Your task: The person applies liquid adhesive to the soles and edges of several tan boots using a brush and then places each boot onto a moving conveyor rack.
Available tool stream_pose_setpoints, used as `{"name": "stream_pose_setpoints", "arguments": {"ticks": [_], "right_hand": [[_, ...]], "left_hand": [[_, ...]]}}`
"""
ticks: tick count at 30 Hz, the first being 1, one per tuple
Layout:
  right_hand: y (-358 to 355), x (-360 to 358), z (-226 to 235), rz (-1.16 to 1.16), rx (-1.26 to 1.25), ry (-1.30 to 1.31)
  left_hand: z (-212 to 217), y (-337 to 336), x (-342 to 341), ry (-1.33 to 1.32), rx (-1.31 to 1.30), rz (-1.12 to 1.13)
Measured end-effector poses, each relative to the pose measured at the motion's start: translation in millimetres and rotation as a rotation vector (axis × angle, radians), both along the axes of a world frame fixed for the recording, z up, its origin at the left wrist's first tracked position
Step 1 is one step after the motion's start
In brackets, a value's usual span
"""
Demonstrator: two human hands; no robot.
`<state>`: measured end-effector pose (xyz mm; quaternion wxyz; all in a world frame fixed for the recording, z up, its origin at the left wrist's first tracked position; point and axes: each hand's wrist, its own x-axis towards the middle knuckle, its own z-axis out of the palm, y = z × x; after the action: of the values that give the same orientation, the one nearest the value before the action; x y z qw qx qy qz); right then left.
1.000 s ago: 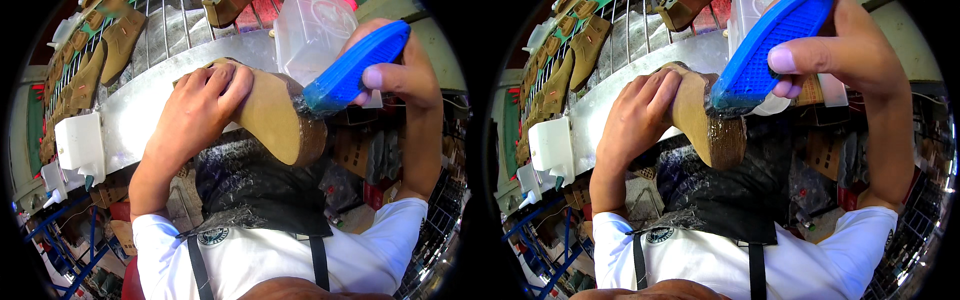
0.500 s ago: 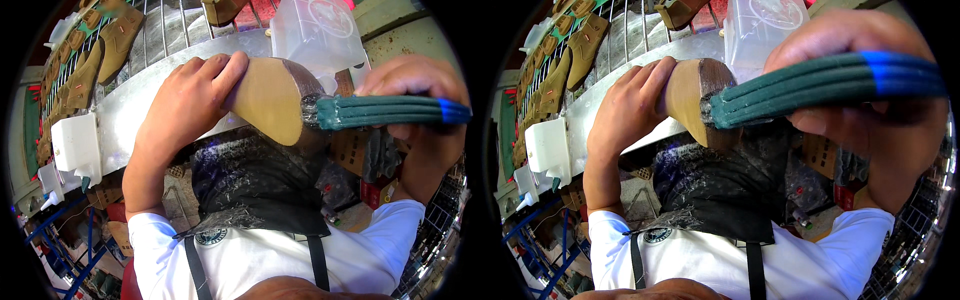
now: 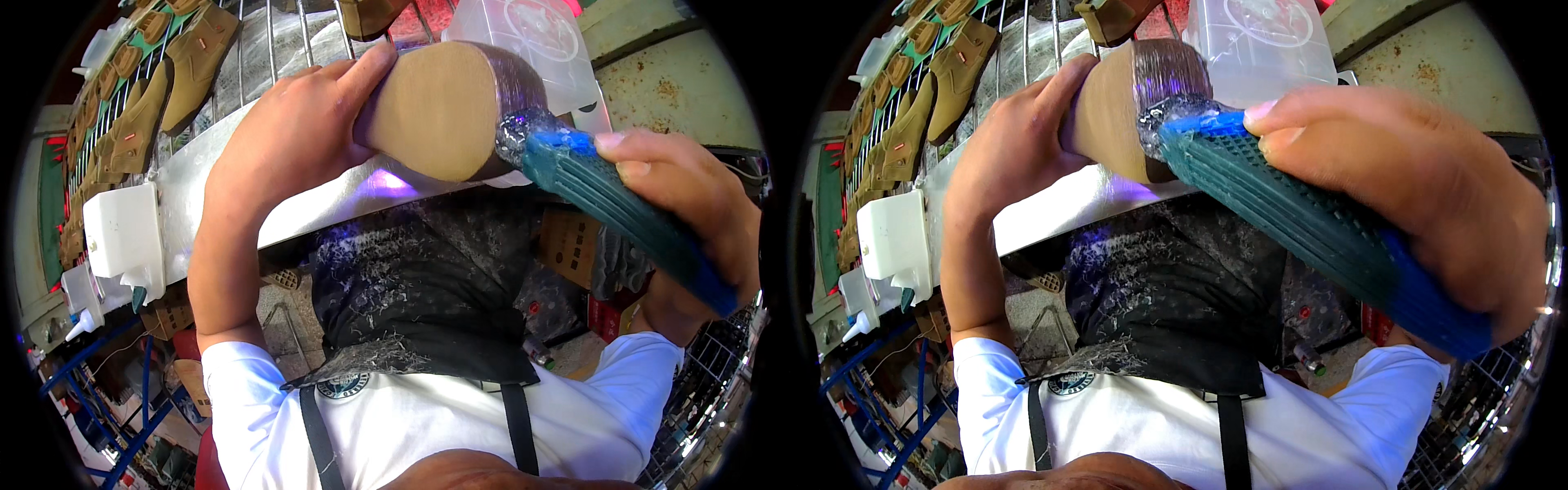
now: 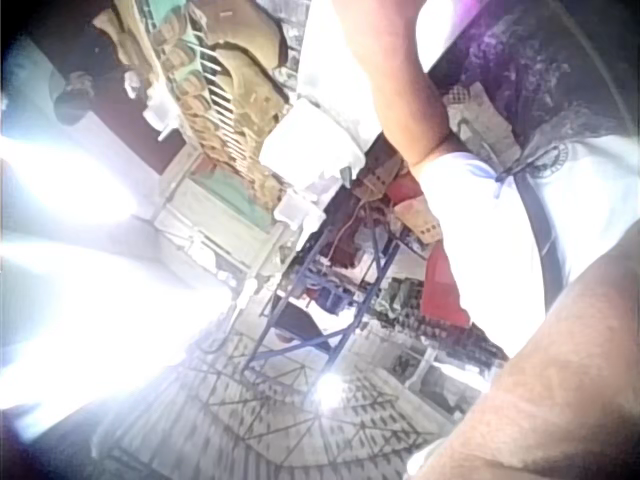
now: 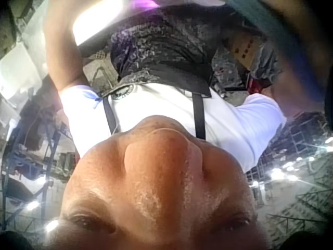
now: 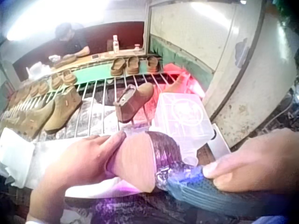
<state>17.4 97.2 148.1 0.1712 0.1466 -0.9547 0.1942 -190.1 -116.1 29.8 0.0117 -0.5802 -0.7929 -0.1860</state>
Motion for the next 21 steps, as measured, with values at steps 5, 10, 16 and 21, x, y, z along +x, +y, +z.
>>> {"name": "stream_pose_setpoints", "arguments": {"ticks": [5,10,16,21], "right_hand": [[3.6,0.0,-9.1,0.032,0.092,0.06],[6.7,-7.3,-20.5,0.094,0.169,0.09],[19.5,-20.3,-33.4,0.179,0.274,0.111],[21.3,-25.5,-47.1,0.152,0.25,0.144]], "left_hand": [[4.8,6.2,-11.3,-0.049,-0.003,-0.028],[5.7,12.3,-26.9,-0.072,-0.002,-0.044],[44.4,27.9,-19.3,-0.113,-0.234,0.074],[44.0,31.1,-30.8,-0.139,-0.238,0.057]]}}
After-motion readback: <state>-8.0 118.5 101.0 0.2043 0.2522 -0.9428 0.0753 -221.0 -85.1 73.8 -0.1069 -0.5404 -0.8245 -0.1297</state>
